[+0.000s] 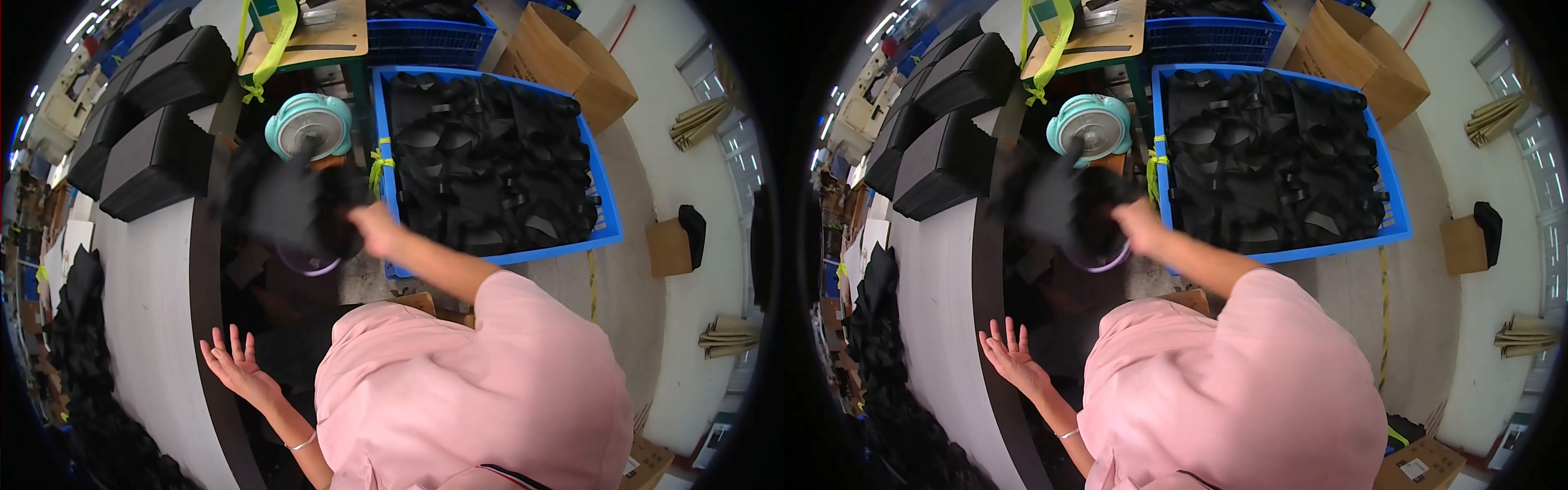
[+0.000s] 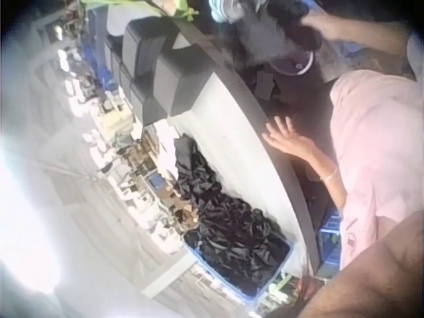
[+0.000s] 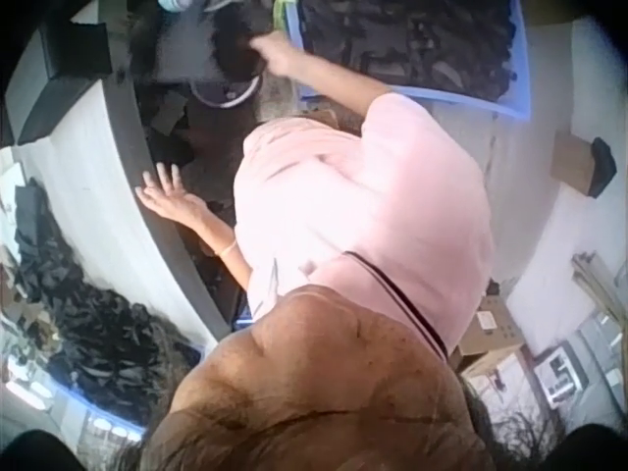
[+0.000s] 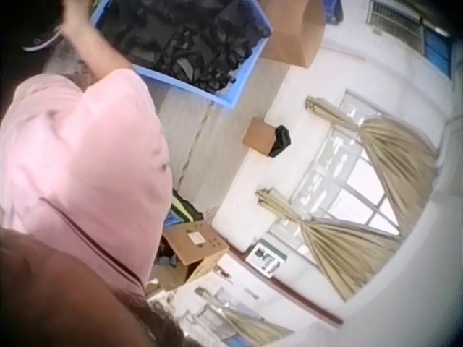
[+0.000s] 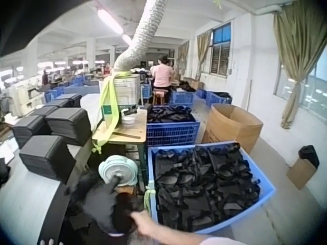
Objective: Assembling black fabric components by inserting stiffeners and folding them before placing them in bins.
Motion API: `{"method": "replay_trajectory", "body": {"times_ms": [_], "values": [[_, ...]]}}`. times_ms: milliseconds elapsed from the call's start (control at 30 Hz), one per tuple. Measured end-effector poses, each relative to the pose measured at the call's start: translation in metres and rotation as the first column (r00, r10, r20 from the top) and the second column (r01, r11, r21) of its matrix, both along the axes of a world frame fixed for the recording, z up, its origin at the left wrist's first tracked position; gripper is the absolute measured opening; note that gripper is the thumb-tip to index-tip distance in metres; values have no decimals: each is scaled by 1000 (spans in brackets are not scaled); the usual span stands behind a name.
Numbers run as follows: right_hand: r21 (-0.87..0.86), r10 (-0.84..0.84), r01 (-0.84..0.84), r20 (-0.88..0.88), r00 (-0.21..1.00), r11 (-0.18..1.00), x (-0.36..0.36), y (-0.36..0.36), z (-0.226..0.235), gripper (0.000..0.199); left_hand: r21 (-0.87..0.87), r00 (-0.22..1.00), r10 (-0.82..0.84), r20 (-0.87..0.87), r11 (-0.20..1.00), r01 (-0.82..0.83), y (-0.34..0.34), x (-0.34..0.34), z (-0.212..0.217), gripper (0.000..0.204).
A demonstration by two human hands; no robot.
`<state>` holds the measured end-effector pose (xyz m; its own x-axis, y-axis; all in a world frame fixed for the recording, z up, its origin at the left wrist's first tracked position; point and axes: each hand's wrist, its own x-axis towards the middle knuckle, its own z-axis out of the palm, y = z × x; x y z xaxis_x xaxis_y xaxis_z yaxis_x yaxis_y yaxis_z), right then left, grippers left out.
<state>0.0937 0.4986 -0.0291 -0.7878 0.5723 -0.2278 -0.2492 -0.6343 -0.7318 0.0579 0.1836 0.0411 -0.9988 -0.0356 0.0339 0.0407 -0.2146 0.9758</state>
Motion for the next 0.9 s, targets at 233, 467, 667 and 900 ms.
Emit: {"method": "replay_trajectory", "body": {"times_ms": [233,467,667,900], "values": [[69,-748,749,168,643,659,245,263,-34,33,-102,977,75,201,993,-55,-45,0,-43,55],[509,-929,831,369,26,226,488,323,-18,48,-179,951,158,265,977,-113,-78,12,-68,52],[776,-434,336,593,-679,534,412,317,-26,41,-130,946,211,247,974,-184,-69,12,-72,49],[903,-648,-279,2,762,-325,60,185,-22,54,-18,960,178,217,984,-178,-79,20,-70,29]]}}
